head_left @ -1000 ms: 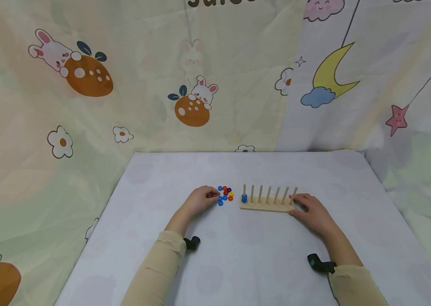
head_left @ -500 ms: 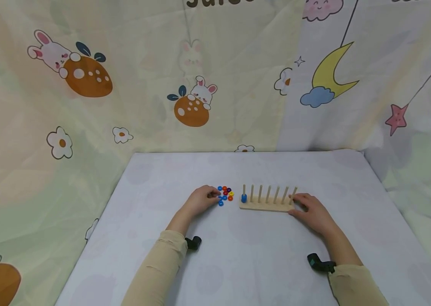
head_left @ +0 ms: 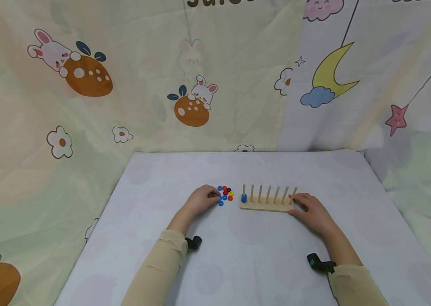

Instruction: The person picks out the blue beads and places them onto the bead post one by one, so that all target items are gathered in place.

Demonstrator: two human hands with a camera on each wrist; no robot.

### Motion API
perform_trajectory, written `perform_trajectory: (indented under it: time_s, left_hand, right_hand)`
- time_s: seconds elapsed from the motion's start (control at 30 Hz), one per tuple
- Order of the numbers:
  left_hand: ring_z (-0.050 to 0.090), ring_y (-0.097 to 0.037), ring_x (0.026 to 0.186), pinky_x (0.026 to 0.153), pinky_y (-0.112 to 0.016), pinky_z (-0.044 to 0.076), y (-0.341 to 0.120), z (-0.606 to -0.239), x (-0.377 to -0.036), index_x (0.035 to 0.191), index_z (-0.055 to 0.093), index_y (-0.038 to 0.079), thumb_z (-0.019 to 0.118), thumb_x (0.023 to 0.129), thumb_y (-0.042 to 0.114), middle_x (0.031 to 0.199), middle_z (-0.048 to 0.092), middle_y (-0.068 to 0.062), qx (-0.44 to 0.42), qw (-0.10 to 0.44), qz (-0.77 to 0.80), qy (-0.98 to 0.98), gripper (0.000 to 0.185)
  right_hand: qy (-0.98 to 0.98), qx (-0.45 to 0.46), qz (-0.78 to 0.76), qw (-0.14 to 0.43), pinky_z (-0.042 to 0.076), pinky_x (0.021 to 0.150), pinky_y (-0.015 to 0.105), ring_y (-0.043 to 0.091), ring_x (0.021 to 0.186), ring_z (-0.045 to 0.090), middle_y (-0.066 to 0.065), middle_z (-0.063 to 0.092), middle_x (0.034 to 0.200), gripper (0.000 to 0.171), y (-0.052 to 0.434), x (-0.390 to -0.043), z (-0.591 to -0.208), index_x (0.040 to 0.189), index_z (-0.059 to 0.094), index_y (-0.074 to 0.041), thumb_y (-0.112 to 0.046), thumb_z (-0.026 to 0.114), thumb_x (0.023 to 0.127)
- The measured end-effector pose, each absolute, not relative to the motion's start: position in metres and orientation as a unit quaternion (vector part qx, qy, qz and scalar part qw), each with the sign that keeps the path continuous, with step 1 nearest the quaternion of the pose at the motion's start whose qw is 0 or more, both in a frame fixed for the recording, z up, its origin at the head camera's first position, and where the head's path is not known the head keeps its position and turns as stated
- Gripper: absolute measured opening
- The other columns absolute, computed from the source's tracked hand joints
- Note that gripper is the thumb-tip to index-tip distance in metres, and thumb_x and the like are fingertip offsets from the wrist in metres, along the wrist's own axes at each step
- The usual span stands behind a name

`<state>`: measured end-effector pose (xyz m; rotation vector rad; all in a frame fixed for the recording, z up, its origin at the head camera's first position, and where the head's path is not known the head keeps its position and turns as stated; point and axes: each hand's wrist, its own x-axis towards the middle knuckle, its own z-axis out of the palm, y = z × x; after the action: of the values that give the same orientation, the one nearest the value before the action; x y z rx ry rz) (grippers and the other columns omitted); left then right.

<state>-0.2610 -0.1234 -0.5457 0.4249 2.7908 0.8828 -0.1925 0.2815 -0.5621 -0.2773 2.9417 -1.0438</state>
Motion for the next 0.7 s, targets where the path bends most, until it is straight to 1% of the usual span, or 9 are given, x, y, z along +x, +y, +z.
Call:
perform_trajectory:
  time_s: [0.33, 0.7]
  left_hand:
    - [0.056, -0.013, 0.090, 0.085, -0.033, 0.049, -0.1242, -0.5455, -0.2609, 0.109, 0.070, 0.022, 0.067, 0.095, 0.034, 0.098, 0.064, 0.006, 0.136, 0.092, 0.307, 0.937, 0.019]
    - [0.060, -0.014, 0.092, 0.087, -0.036, 0.052, -0.1251, -0.5430, -0.2604, 0.112, 0.068, 0.022, 0.066, 0.095, 0.036, 0.101, 0.068, 0.006, 0.115, 0.091, 0.335, 0.931, 0.023]
  right_hand:
    - [0.940, -0.088, -0.330, 0.005, 0.032, 0.106, 0.063, 0.045, 0.133, 0.041, 0.019, 0.052, 0.139, 0.061, 0.2817, -0.1920, -0.5621, 0.137, 0.056, -0.006, -0.042, 0.071, 0.090]
    - [0.940, -0.093, -0.329, 0.003, 0.032, 0.106, 0.063, 0.045, 0.133, 0.041, 0.019, 0.052, 0.139, 0.061, 0.2833, -0.1928, -0.5636, 0.137, 0.056, -0.006, -0.042, 0.070, 0.090]
